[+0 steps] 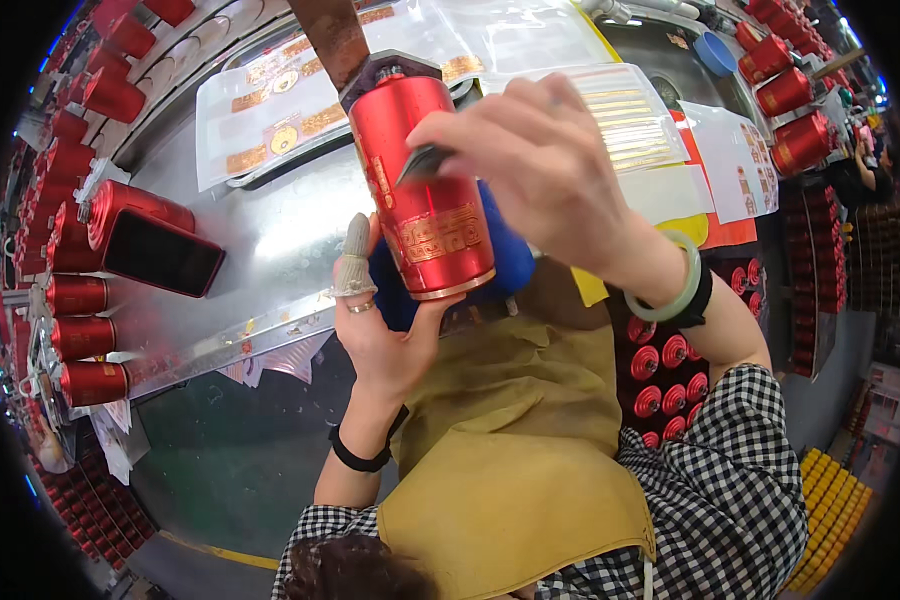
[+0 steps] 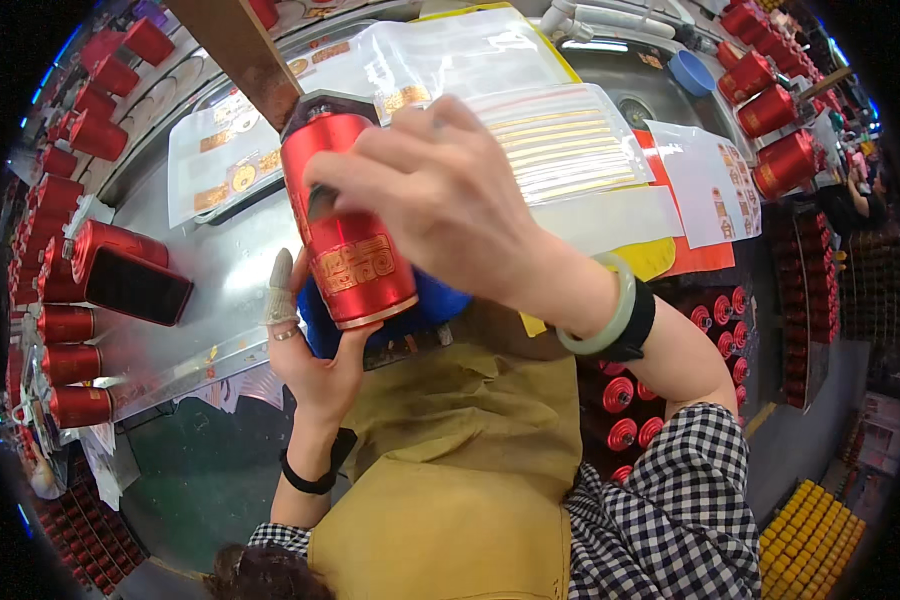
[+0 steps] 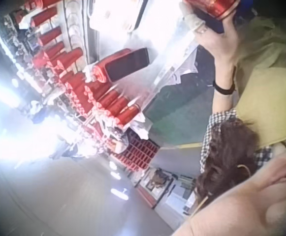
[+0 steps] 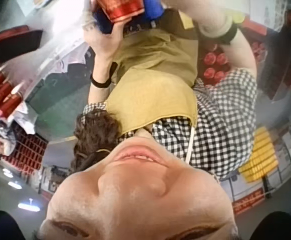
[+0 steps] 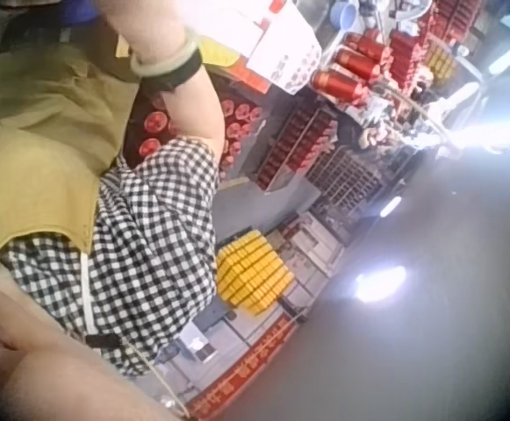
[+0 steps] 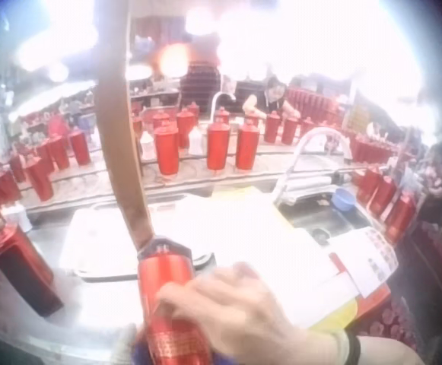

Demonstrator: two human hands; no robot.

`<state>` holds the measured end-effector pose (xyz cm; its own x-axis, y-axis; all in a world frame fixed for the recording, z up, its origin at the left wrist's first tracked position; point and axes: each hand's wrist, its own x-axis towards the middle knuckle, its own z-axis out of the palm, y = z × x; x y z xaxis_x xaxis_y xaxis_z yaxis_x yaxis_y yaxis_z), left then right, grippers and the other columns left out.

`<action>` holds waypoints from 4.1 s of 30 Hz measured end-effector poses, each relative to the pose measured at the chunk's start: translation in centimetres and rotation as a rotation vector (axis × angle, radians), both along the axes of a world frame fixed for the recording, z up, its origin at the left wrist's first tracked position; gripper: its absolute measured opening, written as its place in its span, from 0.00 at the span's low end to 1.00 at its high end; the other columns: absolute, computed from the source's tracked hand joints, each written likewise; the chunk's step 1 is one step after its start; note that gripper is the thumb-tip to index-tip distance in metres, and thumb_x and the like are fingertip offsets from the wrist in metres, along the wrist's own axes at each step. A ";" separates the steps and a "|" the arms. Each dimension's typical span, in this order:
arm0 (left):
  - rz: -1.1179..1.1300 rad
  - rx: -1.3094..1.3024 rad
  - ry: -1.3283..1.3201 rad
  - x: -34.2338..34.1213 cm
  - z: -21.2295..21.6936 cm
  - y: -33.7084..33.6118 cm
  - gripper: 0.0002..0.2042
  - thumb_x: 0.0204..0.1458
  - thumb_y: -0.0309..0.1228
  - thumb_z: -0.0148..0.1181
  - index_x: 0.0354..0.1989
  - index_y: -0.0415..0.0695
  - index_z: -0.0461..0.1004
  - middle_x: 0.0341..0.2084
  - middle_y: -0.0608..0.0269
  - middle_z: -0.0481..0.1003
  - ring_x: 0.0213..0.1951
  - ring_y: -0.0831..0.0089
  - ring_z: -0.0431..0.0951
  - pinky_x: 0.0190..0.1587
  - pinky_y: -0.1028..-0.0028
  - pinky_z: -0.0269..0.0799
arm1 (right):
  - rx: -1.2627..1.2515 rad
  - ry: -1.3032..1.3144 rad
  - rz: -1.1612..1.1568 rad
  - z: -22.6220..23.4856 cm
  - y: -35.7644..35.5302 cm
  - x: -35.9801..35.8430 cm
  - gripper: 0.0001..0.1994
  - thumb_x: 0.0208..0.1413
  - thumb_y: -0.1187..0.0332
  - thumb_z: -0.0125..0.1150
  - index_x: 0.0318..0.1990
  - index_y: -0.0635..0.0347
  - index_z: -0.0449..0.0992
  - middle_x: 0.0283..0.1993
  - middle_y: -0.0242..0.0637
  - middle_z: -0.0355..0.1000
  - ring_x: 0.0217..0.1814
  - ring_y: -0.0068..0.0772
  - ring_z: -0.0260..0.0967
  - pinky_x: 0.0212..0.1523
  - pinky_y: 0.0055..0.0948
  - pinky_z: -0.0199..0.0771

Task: Applying and smoothing adhesive labels and stickers onto red metal canisters at an industrial assembly station.

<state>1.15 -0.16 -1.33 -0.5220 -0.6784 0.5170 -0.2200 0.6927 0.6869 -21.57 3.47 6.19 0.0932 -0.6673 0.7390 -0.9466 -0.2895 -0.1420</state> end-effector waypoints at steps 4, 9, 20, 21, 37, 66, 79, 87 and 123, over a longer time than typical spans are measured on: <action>-0.034 0.050 -0.007 -0.1 -0.2 -0.3 0.46 0.45 0.30 0.81 0.71 0.29 0.60 0.61 0.41 0.73 0.61 0.49 0.76 0.64 0.60 0.69 | -0.009 0.033 0.229 -1.3 3.4 3.0 0.12 0.51 0.69 0.65 0.43 0.43 0.85 0.41 0.22 0.82 0.34 0.25 0.68 0.41 0.30 0.63; -0.071 0.065 -0.020 0.4 -0.5 -0.2 0.44 0.47 0.27 0.78 0.72 0.29 0.59 0.63 0.40 0.71 0.63 0.49 0.74 0.65 0.59 0.69 | 0.038 -0.034 0.015 0.5 0.9 0.2 0.16 0.46 0.74 0.68 0.44 0.47 0.85 0.35 0.26 0.80 0.36 0.28 0.70 0.41 0.32 0.64; -0.145 0.154 -0.058 1.3 -0.5 -0.7 0.43 0.54 0.21 0.68 0.77 0.31 0.50 0.65 0.40 0.69 0.66 0.53 0.72 0.69 0.60 0.65 | -0.011 -0.042 0.112 -1.6 3.1 0.1 0.16 0.45 0.74 0.68 0.44 0.48 0.87 0.45 0.27 0.83 0.36 0.27 0.71 0.38 0.30 0.67; -0.166 0.182 -0.056 1.2 -0.7 -0.8 0.45 0.52 0.23 0.72 0.76 0.30 0.50 0.66 0.39 0.68 0.66 0.50 0.71 0.68 0.59 0.66 | -0.009 -0.033 0.150 -2.2 4.0 0.8 0.17 0.44 0.74 0.68 0.44 0.46 0.88 0.46 0.26 0.82 0.37 0.26 0.70 0.39 0.29 0.68; 0.071 -0.307 -0.286 -2.2 2.0 2.0 0.33 0.42 0.28 0.80 0.62 0.52 0.80 0.70 0.32 0.61 0.66 0.39 0.68 0.65 0.53 0.66 | -0.038 -0.460 -0.064 0.0 5.8 0.3 0.12 0.51 0.77 0.71 0.45 0.59 0.83 0.39 0.34 0.81 0.36 0.37 0.72 0.39 0.34 0.68; -0.024 0.486 0.039 -1.6 -0.4 -0.4 0.46 0.42 0.30 0.81 0.71 0.34 0.62 0.63 0.44 0.71 0.63 0.50 0.73 0.65 0.59 0.69 | 0.145 -0.049 0.266 -0.4 4.7 4.5 0.13 0.49 0.68 0.65 0.43 0.48 0.81 0.38 0.24 0.75 0.39 0.32 0.69 0.44 0.34 0.70; -0.002 0.462 0.037 -1.8 -0.3 -0.1 0.49 0.42 0.35 0.81 0.72 0.32 0.59 0.64 0.47 0.73 0.70 0.54 0.68 0.76 0.53 0.50 | 0.130 -0.231 0.073 -0.3 1.5 1.0 0.15 0.47 0.79 0.71 0.44 0.57 0.84 0.40 0.34 0.81 0.36 0.38 0.70 0.41 0.35 0.68; 0.013 0.101 -0.093 -1.1 0.1 -0.2 0.50 0.42 0.28 0.83 0.72 0.27 0.58 0.75 0.42 0.56 0.73 0.56 0.63 0.72 0.62 0.64 | 0.166 -0.173 0.270 -0.6 3.3 2.9 0.11 0.51 0.69 0.67 0.43 0.48 0.81 0.35 0.23 0.76 0.33 0.30 0.69 0.40 0.32 0.66; 0.075 0.090 -0.086 -1.8 1.7 -0.4 0.52 0.38 0.36 0.86 0.71 0.32 0.60 0.65 0.48 0.71 0.65 0.55 0.71 0.69 0.59 0.61 | -0.080 0.043 0.317 -3.0 2.5 1.4 0.15 0.50 0.67 0.63 0.46 0.41 0.83 0.36 0.20 0.74 0.35 0.30 0.66 0.47 0.30 0.70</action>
